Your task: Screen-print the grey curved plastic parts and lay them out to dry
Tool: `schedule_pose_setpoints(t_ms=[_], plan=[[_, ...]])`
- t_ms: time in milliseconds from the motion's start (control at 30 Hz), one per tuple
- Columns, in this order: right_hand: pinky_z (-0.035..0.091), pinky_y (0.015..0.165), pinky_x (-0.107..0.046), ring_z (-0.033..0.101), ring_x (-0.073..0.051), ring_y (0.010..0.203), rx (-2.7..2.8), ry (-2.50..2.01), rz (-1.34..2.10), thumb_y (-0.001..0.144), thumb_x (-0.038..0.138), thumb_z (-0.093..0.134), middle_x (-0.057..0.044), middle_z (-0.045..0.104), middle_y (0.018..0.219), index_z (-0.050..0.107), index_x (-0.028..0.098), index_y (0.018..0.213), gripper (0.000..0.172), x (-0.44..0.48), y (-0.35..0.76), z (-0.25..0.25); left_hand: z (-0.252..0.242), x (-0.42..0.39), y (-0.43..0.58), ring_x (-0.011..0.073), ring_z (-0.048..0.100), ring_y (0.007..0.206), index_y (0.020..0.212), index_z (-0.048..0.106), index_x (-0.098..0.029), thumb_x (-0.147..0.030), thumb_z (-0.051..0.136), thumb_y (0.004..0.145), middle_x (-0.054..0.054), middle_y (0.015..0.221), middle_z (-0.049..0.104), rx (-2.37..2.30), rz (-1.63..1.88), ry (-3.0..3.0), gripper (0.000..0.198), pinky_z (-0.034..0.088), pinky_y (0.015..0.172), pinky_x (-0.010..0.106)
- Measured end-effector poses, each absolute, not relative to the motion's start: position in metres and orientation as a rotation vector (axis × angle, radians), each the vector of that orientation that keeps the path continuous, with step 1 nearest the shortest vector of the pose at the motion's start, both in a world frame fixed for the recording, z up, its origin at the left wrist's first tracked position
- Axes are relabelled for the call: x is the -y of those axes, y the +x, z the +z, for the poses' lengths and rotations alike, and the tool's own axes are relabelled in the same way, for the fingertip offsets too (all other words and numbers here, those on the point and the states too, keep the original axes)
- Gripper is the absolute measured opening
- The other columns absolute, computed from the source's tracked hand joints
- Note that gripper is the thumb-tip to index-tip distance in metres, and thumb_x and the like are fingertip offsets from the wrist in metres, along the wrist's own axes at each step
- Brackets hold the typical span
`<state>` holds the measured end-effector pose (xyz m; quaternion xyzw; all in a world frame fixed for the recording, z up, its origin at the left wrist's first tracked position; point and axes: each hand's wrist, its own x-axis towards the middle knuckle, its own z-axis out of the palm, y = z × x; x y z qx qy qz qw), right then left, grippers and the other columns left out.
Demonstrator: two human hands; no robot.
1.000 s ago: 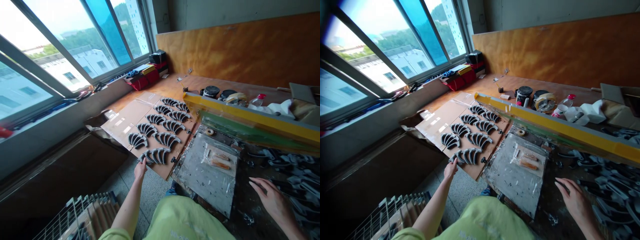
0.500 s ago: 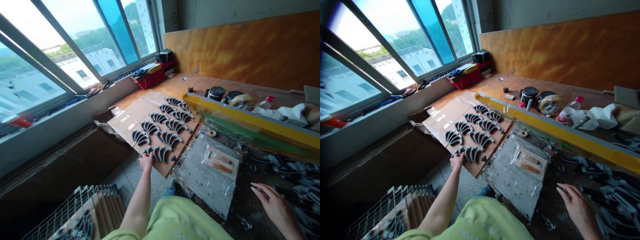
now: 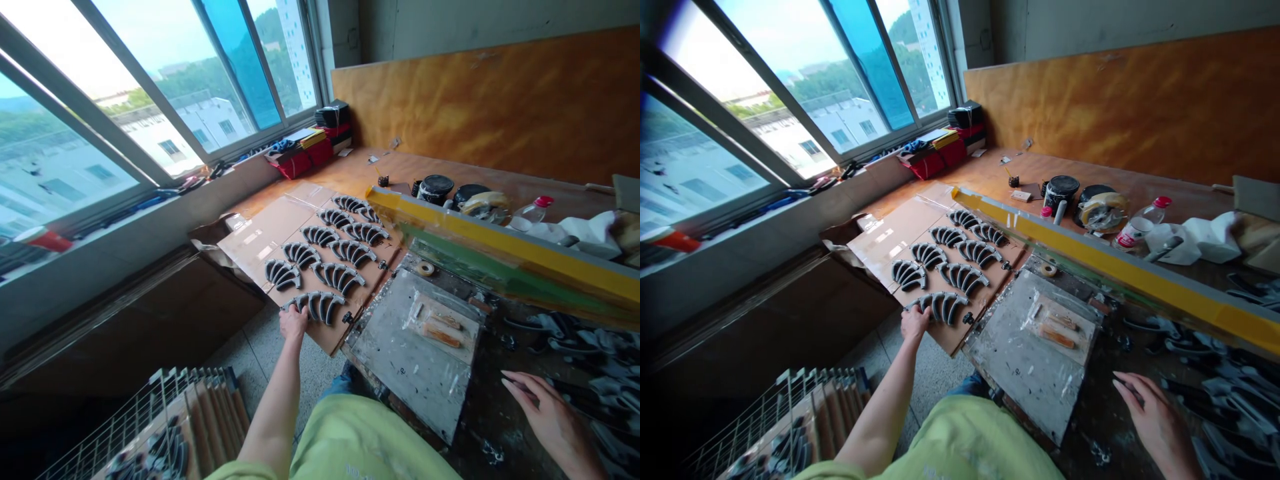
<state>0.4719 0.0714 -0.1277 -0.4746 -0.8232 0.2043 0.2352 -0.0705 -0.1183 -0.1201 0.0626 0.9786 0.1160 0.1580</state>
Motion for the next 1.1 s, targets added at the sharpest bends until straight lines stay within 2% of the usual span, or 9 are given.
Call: schedule_pose_setpoints(t_ms=[133, 200, 333, 467, 633, 733, 900, 1000, 1100], plan=[[0.059, 0.063, -0.033, 0.07, -0.023, 0.077, 2.262, -1.313, 0.579, 0.079, 0.076, 0.046, -0.009, 0.071, 0.097, 0.073, 0.024, 0.09, 0.06, -0.072, 0.473, -0.126, -0.118, 0.117, -0.07, 0.0352, 0.062, 0.106, 0.129, 0.054, -0.024, -0.065, 0.041, 0.084, 0.02, 0.119, 0.056, -2.813, 0.312, 0.296, 0.062, 0.048, 0.087, 0.046], [0.059, 0.061, -0.033, 0.07, -0.023, 0.076, 2.259, -1.329, 0.595, 0.079, 0.076, 0.046, -0.009, 0.071, 0.097, 0.073, 0.024, 0.089, 0.06, -0.072, 0.475, -0.125, -0.116, 0.121, -0.062, 0.0366, 0.06, 0.109, 0.133, 0.051, -0.021, -0.066, 0.041, 0.085, 0.021, 0.119, 0.056, -2.845, 0.306, 0.344, 0.066, 0.046, 0.089, 0.048], [0.059, 0.064, -0.032, 0.07, -0.023, 0.077, 2.247, -1.337, 0.622, 0.078, 0.076, 0.046, -0.01, 0.071, 0.096, 0.073, 0.022, 0.089, 0.061, -0.07, 0.477, -0.124, -0.122, 0.125, -0.03, 0.0382, 0.041, 0.13, 0.136, 0.047, -0.019, -0.065, 0.035, 0.088, 0.021, 0.141, 0.042, -2.969, 0.333, 0.445, 0.067, 0.04, 0.1, 0.05], [0.059, 0.063, -0.031, 0.07, -0.023, 0.078, 2.241, -1.351, 0.643, 0.077, 0.076, 0.048, -0.01, 0.072, 0.097, 0.073, 0.022, 0.089, 0.06, -0.07, 0.478, -0.125, -0.139, 0.114, -0.005, 0.0349, 0.034, 0.135, 0.131, 0.054, -0.025, -0.071, 0.044, 0.082, 0.015, 0.146, 0.04, -2.995, 0.37, 0.688, 0.068, 0.033, 0.107, 0.05], [0.059, 0.065, -0.032, 0.07, -0.023, 0.079, 2.249, -1.352, 0.628, 0.078, 0.076, 0.047, -0.01, 0.072, 0.098, 0.073, 0.023, 0.089, 0.061, -0.07, 0.481, -0.128, -0.153, 0.1, -0.008, 0.0434, 0.039, 0.128, 0.12, 0.061, -0.015, -0.061, 0.056, 0.078, 0.021, 0.136, 0.051, -2.985, 0.321, 0.854, 0.062, 0.035, 0.101, 0.059], [0.059, 0.066, -0.032, 0.071, -0.024, 0.081, 2.248, -1.342, 0.606, 0.076, 0.078, 0.046, -0.01, 0.073, 0.097, 0.074, 0.023, 0.088, 0.063, -0.071, 0.485, -0.132, -0.153, 0.106, -0.015, 0.0408, 0.044, 0.125, 0.114, 0.063, -0.012, -0.051, 0.06, 0.078, 0.02, 0.131, 0.055, -2.965, 0.347, 0.934, 0.053, 0.037, 0.102, 0.056], [0.06, 0.065, -0.031, 0.071, -0.024, 0.08, 2.207, -1.378, 0.638, 0.076, 0.077, 0.049, -0.01, 0.073, 0.095, 0.074, 0.023, 0.088, 0.061, -0.068, 0.496, -0.14, -0.162, 0.13, -0.032, 0.0369, 0.04, 0.134, 0.113, 0.065, -0.015, -0.047, 0.066, 0.075, 0.015, 0.132, 0.057, -2.821, 0.42, 1.31, 0.05, 0.032, 0.113, 0.049], [0.061, 0.067, -0.031, 0.072, -0.024, 0.08, 2.192, -1.379, 0.671, 0.075, 0.074, 0.052, -0.01, 0.074, 0.094, 0.075, 0.023, 0.087, 0.057, -0.066, 0.5, -0.141, -0.17, 0.136, -0.042, 0.0391, 0.041, 0.134, 0.113, 0.065, -0.016, -0.049, 0.066, 0.075, 0.015, 0.132, 0.058, -2.706, 0.46, 1.497, 0.05, 0.033, 0.113, 0.055], [0.061, 0.066, -0.03, 0.072, -0.025, 0.079, 2.178, -1.378, 0.745, 0.07, 0.071, 0.058, -0.009, 0.075, 0.091, 0.075, 0.024, 0.083, 0.052, -0.066, 0.496, -0.135, -0.171, 0.139, -0.045, 0.0416, 0.036, 0.138, 0.122, 0.061, -0.018, -0.054, 0.066, 0.076, 0.015, 0.141, 0.052, -2.648, 0.488, 1.522, 0.059, 0.034, 0.11, 0.061]])
